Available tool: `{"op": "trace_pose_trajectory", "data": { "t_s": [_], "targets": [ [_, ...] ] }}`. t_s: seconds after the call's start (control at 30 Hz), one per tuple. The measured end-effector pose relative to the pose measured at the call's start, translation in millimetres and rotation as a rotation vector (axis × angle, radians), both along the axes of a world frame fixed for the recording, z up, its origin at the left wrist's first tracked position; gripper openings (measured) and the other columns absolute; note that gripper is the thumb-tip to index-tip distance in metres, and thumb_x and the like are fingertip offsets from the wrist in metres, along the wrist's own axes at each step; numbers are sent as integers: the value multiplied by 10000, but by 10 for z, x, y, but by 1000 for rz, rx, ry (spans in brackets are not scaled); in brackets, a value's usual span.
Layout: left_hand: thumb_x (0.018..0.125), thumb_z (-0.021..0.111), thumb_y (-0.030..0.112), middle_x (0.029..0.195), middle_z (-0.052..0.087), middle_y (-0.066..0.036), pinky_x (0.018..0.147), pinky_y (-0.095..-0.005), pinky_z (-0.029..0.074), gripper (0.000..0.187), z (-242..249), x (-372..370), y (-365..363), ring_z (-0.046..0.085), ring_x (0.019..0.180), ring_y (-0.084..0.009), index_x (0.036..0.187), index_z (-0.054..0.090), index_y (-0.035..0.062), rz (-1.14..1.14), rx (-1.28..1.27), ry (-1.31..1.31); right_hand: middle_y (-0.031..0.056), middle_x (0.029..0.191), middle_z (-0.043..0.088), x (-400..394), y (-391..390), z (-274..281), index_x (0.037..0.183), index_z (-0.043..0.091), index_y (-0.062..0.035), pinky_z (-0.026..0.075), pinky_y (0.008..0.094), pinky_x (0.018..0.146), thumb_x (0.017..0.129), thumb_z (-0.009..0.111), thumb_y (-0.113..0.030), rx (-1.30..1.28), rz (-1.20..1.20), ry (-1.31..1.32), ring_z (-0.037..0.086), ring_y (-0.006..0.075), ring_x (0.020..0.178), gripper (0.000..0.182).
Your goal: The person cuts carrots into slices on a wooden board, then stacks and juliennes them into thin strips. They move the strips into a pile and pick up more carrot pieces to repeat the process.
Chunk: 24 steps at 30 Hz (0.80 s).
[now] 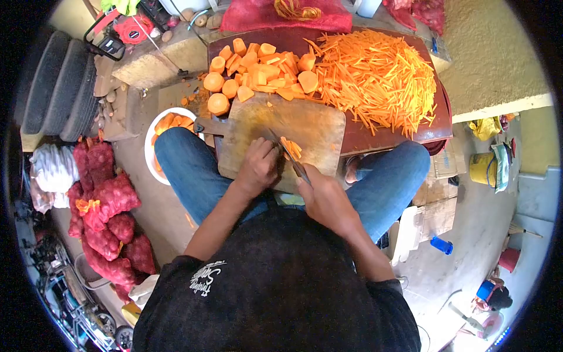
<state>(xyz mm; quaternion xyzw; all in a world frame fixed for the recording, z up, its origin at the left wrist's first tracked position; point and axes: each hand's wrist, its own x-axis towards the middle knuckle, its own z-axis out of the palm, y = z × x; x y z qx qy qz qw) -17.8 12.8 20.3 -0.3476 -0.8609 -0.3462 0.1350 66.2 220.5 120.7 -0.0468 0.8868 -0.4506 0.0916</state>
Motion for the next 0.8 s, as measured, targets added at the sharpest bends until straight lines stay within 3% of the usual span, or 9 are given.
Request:
{"op": "trace_pose_trajectory", "data": {
  "t_s": [0.63, 0.8],
  "targets": [
    [714, 757, 5, 985, 647, -177, 838, -493, 490, 244, -54, -4, 4, 600, 939, -387, 950, 708, -29, 4, 32, 17, 357, 869, 695, -21, -45, -222, 1317, 646, 33, 553, 595, 757, 1095, 653, -163, 46, -8, -20, 708, 584, 889, 296],
    [723, 744, -8, 979, 635, -177, 830, -491, 488, 229, -25, 13, -12, 595, 927, -385, 948, 707, -29, 11, 10, 14, 353, 880, 698, 5, -39, -23, 1317, 649, 28, 560, 585, 757, 1102, 647, -167, -73, -74, -52, 711, 580, 885, 290]
  ]
}}
